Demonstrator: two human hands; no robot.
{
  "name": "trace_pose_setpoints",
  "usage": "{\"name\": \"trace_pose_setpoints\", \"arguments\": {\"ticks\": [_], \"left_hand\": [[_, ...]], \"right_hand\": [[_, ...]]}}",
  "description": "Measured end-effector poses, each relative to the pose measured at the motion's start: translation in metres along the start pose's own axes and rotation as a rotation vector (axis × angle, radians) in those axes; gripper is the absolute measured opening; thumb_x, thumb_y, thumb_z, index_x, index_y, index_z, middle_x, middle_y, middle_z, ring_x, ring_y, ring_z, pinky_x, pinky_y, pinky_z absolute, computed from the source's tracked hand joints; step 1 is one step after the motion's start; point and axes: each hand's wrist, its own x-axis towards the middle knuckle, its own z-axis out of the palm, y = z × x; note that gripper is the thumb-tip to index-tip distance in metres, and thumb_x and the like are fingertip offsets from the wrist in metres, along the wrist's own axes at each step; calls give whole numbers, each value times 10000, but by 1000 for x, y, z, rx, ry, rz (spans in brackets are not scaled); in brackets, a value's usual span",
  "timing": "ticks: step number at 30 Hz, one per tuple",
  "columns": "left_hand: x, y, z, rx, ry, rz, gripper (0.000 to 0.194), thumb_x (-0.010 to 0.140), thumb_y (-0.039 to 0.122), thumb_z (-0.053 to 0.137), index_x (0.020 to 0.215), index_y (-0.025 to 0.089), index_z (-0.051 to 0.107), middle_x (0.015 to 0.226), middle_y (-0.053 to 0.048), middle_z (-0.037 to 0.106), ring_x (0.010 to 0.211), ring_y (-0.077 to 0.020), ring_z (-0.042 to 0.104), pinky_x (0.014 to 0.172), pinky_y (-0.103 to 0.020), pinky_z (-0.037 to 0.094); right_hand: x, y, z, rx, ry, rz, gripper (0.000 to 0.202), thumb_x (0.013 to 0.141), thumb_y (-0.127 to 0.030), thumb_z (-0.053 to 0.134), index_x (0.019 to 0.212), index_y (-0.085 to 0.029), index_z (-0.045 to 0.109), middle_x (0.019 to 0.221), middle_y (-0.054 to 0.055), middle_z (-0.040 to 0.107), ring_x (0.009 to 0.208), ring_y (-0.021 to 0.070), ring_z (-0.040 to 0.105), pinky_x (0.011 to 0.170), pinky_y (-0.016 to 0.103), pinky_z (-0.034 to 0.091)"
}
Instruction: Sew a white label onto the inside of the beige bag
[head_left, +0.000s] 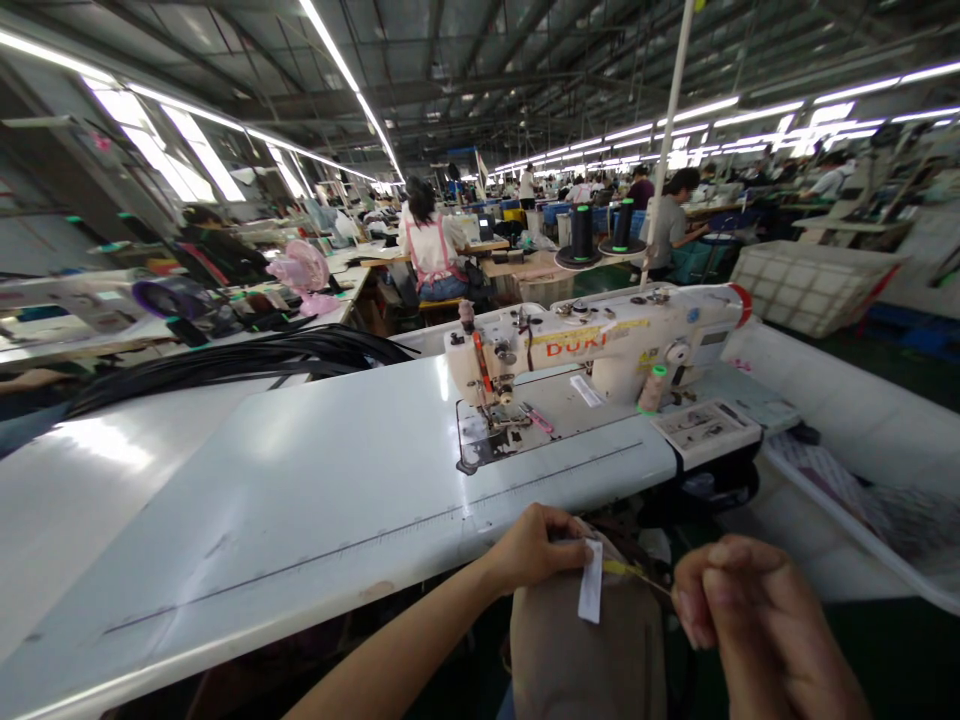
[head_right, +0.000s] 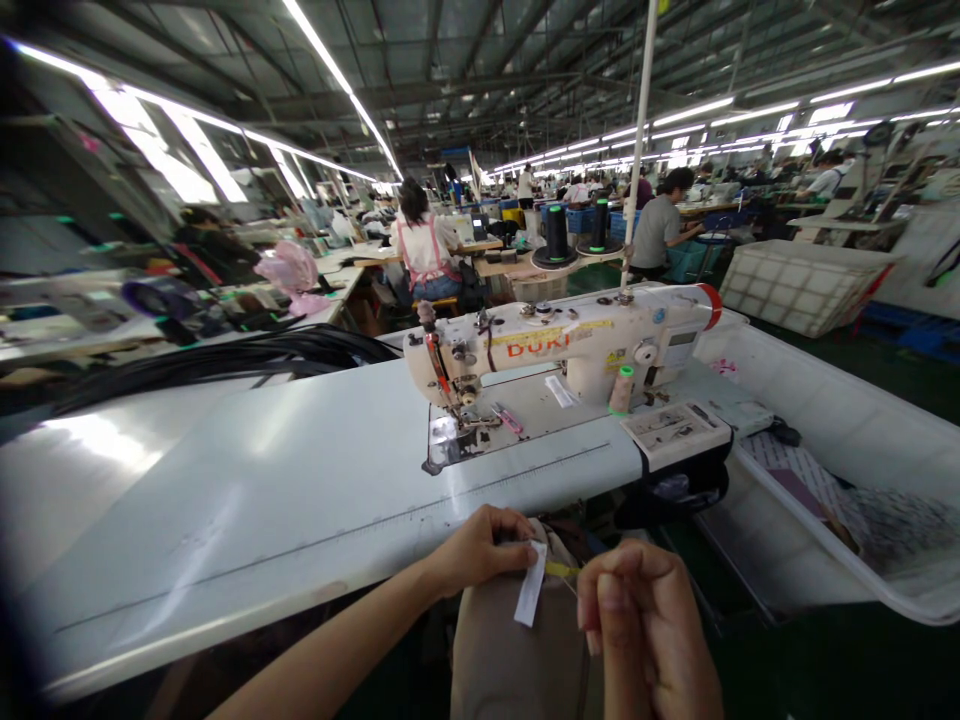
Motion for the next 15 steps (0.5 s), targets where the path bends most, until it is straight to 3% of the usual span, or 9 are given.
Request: {"name": "trace_pose_setpoints", "arguments": {"ticks": [3,5,7,10,15], "left_hand": [[-1,2,0,-32,-5,-48,271,676,345,731,807,108,717,687,-8,631,624,-108,483,589,-220,373],[-2,5,1,-59,-6,-65,280,666,337,737,822,105,715,693,-10,635,621,-106,489,590,-219,378],[-3,8,2,-73,0,-54,259,665,317,733,808,101,714,701,-14,643,625,-105,499,602,-218,387],[-5,12,3,-72,20,-15,206,666,280,719,771,103,713,694,-12,650,628,-105,512,615,-217,397],[-5,13,3,-68,40,-20,184,644,256,722,749,105,714,675,-8,655,609,-104,515,606,-217,401]], "right_hand": [[3,32,7,-234,-98,-50,156,916,-370,453,933,-236,531,626,-23,598,538,116,594,507,192,485],[3,55,15,-394,-161,-168,149,902,-351,483,903,-229,570,703,4,653,594,134,635,551,222,500],[1,72,24,-503,-145,-246,156,909,-325,467,872,-227,583,783,26,653,656,151,645,586,253,503],[-4,82,33,-586,-132,-287,174,920,-300,440,857,-224,584,803,37,608,698,169,632,591,277,494],[-8,82,36,-607,-225,-304,171,929,-240,415,857,-210,568,786,42,574,730,185,611,639,308,481]]}}
